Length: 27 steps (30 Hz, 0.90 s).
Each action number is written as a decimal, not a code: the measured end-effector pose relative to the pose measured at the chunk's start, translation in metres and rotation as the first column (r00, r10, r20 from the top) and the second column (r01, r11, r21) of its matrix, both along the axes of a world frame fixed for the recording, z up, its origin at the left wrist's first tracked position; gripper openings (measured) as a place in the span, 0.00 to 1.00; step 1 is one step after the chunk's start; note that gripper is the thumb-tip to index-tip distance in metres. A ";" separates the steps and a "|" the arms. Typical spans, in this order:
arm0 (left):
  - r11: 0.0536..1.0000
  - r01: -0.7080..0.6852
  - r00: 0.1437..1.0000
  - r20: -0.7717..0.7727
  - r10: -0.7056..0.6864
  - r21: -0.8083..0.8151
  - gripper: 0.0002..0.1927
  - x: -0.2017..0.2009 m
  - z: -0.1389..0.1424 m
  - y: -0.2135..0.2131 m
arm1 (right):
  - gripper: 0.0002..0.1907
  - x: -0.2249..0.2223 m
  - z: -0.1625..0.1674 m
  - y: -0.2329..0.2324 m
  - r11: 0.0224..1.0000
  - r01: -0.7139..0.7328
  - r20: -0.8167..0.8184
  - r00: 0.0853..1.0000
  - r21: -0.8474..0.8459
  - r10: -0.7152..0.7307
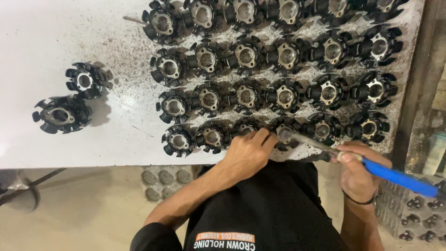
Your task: The person solders wire leads onto black plastic rotor/impeller assemblies at a workbench. They arrange the parts in rows, hold each part steady with one hand, and apply a heated soldering iron with solder wire to the terminal of each part, working through the batch one part at a time.
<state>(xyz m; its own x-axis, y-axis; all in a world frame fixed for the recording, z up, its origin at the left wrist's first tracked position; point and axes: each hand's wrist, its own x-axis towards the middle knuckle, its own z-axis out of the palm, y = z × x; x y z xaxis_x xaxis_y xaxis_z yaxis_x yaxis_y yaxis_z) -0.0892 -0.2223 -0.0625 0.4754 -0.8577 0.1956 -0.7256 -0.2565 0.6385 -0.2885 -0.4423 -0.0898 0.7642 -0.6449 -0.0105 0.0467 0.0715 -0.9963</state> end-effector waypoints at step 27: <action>0.995 -0.099 0.992 -0.074 0.101 0.028 0.11 0.068 -0.015 -0.032 | 0.12 0.069 -0.018 0.011 0.990 0.123 -0.047 0.992 0.075 -0.120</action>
<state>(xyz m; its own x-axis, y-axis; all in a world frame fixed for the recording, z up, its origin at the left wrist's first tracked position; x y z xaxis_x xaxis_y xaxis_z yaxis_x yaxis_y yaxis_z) -0.0214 -0.2539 -0.0779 0.5715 -0.8093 0.1360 -0.6458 -0.3412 0.6830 -0.2192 -0.4315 -0.1077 0.6781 -0.7289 -0.0945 0.0180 0.1450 -0.9893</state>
